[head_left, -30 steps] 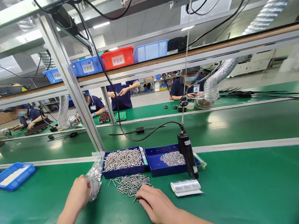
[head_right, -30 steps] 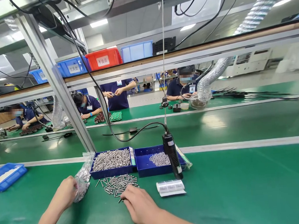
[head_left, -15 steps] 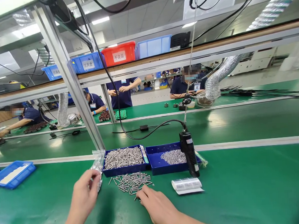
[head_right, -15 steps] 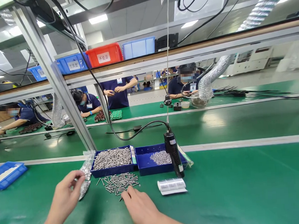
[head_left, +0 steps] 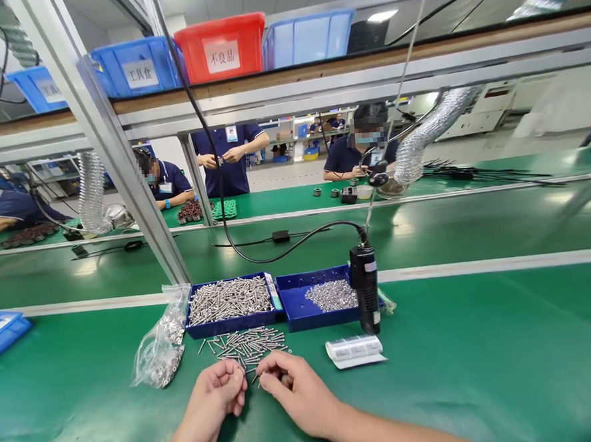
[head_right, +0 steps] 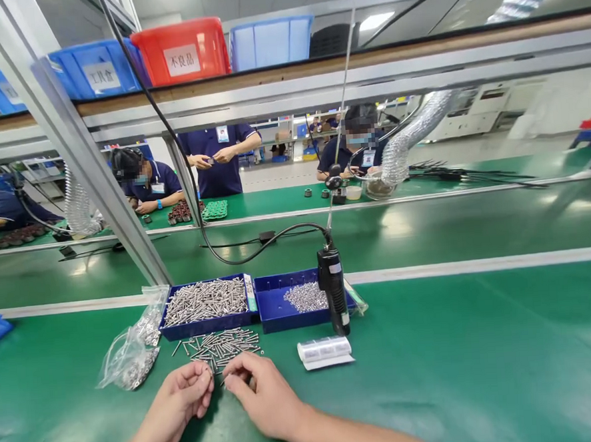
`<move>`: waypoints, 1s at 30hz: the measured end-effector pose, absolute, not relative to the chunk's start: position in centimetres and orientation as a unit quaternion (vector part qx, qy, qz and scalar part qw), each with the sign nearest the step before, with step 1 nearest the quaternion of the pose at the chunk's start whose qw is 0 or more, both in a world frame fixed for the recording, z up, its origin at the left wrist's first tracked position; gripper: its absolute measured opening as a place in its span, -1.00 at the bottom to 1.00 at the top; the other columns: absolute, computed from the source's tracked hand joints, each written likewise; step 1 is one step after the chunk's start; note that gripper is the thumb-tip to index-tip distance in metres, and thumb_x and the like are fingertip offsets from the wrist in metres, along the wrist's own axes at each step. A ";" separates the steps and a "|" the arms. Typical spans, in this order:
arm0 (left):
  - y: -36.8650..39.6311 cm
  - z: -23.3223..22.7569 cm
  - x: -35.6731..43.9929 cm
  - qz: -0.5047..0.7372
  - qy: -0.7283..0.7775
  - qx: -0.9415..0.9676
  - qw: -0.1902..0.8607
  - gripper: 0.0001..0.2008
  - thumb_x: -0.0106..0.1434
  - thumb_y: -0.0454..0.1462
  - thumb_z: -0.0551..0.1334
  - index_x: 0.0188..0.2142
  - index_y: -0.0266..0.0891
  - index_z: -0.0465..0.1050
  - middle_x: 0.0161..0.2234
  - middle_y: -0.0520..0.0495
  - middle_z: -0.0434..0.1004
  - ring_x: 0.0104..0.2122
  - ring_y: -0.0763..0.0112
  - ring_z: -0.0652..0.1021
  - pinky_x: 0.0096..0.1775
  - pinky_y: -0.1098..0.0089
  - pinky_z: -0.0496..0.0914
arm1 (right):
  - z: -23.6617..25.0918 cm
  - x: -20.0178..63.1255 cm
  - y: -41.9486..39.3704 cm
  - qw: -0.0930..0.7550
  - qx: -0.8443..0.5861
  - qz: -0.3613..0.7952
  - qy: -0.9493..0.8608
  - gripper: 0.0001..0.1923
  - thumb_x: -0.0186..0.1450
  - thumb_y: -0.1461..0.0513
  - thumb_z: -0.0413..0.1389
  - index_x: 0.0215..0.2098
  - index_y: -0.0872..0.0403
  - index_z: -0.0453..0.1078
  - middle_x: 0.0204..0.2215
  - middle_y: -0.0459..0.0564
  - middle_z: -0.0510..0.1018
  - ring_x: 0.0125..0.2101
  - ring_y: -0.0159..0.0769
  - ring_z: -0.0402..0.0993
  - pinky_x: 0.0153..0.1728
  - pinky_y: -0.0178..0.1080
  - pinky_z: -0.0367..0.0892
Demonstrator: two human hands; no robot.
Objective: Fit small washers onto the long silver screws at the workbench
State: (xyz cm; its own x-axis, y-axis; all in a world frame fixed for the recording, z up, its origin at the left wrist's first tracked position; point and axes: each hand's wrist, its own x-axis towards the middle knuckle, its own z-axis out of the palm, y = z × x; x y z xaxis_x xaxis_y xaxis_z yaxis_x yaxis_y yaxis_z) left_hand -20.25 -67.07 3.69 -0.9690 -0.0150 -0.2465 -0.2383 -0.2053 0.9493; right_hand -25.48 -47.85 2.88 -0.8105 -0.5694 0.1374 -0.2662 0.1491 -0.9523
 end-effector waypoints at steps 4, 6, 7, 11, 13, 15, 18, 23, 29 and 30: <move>-66.6 4.0 -20.0 0.729 0.673 -0.091 0.081 -0.52 0.09 0.09 0.42 -0.41 -0.30 0.42 -0.54 0.01 0.41 -0.59 0.52 0.36 -0.55 0.51 0.24 | 2.6 -25.7 -48.1 0.177 -0.227 -0.660 0.694 -0.68 0.32 0.04 0.20 -0.14 0.11 0.54 -0.49 -0.06 0.54 -0.49 -0.34 0.45 -0.49 -0.34 0.32; -66.4 4.2 -19.8 0.718 0.685 -0.086 0.089 -0.49 0.07 0.13 0.41 -0.42 -0.29 0.40 -0.54 0.01 0.40 -0.60 0.50 0.37 -0.56 0.50 0.27 | 2.7 -25.8 -48.1 0.176 -0.224 -0.670 0.686 -0.64 0.31 0.00 0.21 -0.17 0.12 0.57 -0.45 -0.02 0.56 -0.47 -0.31 0.49 -0.50 -0.33 0.34; -66.3 4.2 -19.8 0.715 0.688 -0.084 0.092 -0.49 0.06 0.13 0.41 -0.43 -0.28 0.40 -0.53 0.01 0.40 -0.60 0.51 0.37 -0.57 0.50 0.27 | 2.7 -25.8 -48.1 0.172 -0.222 -0.671 0.686 -0.64 0.30 -0.01 0.21 -0.19 0.12 0.58 -0.43 0.00 0.57 -0.47 -0.31 0.50 -0.50 -0.33 0.35; -66.2 4.3 -19.6 0.703 0.700 -0.076 0.102 -0.49 0.05 0.12 0.42 -0.45 -0.27 0.37 -0.55 0.02 0.38 -0.61 0.51 0.36 -0.58 0.51 0.26 | 2.7 -25.9 -48.1 0.147 -0.215 -0.662 0.703 -0.64 0.32 -0.01 0.20 -0.29 0.12 0.58 -0.45 -0.01 0.56 -0.51 -0.35 0.46 -0.48 -0.33 0.35; -66.1 4.2 -19.4 0.698 0.705 -0.068 0.106 -0.49 0.07 0.13 0.40 -0.44 -0.27 0.37 -0.55 0.02 0.38 -0.61 0.51 0.36 -0.58 0.50 0.27 | 2.7 -25.9 -48.0 0.141 -0.216 -0.653 0.712 -0.65 0.33 -0.01 0.18 -0.32 0.12 0.56 -0.46 -0.03 0.54 -0.51 -0.36 0.43 -0.48 -0.33 0.34; -66.1 4.1 -19.3 0.696 0.708 -0.056 0.106 -0.50 0.11 0.13 0.37 -0.42 -0.26 0.37 -0.53 0.01 0.39 -0.60 0.51 0.37 -0.57 0.50 0.29 | 2.8 -25.9 -47.9 0.138 -0.220 -0.646 0.718 -0.64 0.35 0.00 0.16 -0.35 0.11 0.55 -0.48 -0.05 0.52 -0.52 -0.37 0.41 -0.48 -0.33 0.31; -66.1 4.1 -19.2 0.695 0.710 -0.048 0.104 -0.51 0.15 0.14 0.35 -0.41 -0.26 0.36 -0.51 0.00 0.41 -0.59 0.51 0.38 -0.56 0.50 0.29 | 3.0 -25.9 -47.9 0.132 -0.241 -0.633 0.724 -0.63 0.37 0.00 0.15 -0.38 0.11 0.55 -0.50 -0.06 0.50 -0.52 -0.37 0.39 -0.47 -0.33 0.28; -66.1 4.3 -19.2 0.696 0.709 -0.040 0.107 -0.53 0.15 0.10 0.36 -0.42 -0.25 0.36 -0.52 0.00 0.42 -0.59 0.51 0.38 -0.57 0.51 0.28 | 3.2 -25.9 -47.8 0.125 -0.264 -0.617 0.731 -0.65 0.36 0.02 0.15 -0.40 0.11 0.55 -0.48 -0.04 0.52 -0.49 -0.36 0.38 -0.47 -0.34 0.28; -66.6 4.7 -18.7 0.726 0.661 -0.014 0.188 -0.53 0.13 0.09 0.39 -0.41 -0.27 0.35 -0.53 -0.01 0.44 -0.62 0.54 0.39 -0.58 0.52 0.28 | 4.1 -26.6 -46.8 0.228 -0.327 -0.622 0.674 -0.70 0.32 0.07 0.19 -0.37 0.15 0.56 -0.50 -0.07 0.49 -0.52 -0.41 0.33 -0.48 -0.36 0.23; -66.7 4.7 -18.7 0.735 0.647 -0.013 0.202 -0.53 0.13 0.07 0.40 -0.41 -0.27 0.34 -0.53 0.00 0.44 -0.64 0.55 0.38 -0.58 0.52 0.27 | 4.3 -26.8 -46.6 0.243 -0.344 -0.617 0.665 -0.72 0.30 0.08 0.21 -0.36 0.15 0.57 -0.50 -0.07 0.49 -0.52 -0.41 0.33 -0.48 -0.36 0.23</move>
State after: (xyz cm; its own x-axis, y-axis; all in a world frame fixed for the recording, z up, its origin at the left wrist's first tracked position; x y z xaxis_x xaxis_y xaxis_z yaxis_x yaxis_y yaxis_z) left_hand -18.68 -66.70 4.72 -0.9180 0.2806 -0.2800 -0.3134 -0.0810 0.9462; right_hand -26.76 -46.61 4.29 -0.6450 -0.7574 0.1016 -0.1576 0.0017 -0.9875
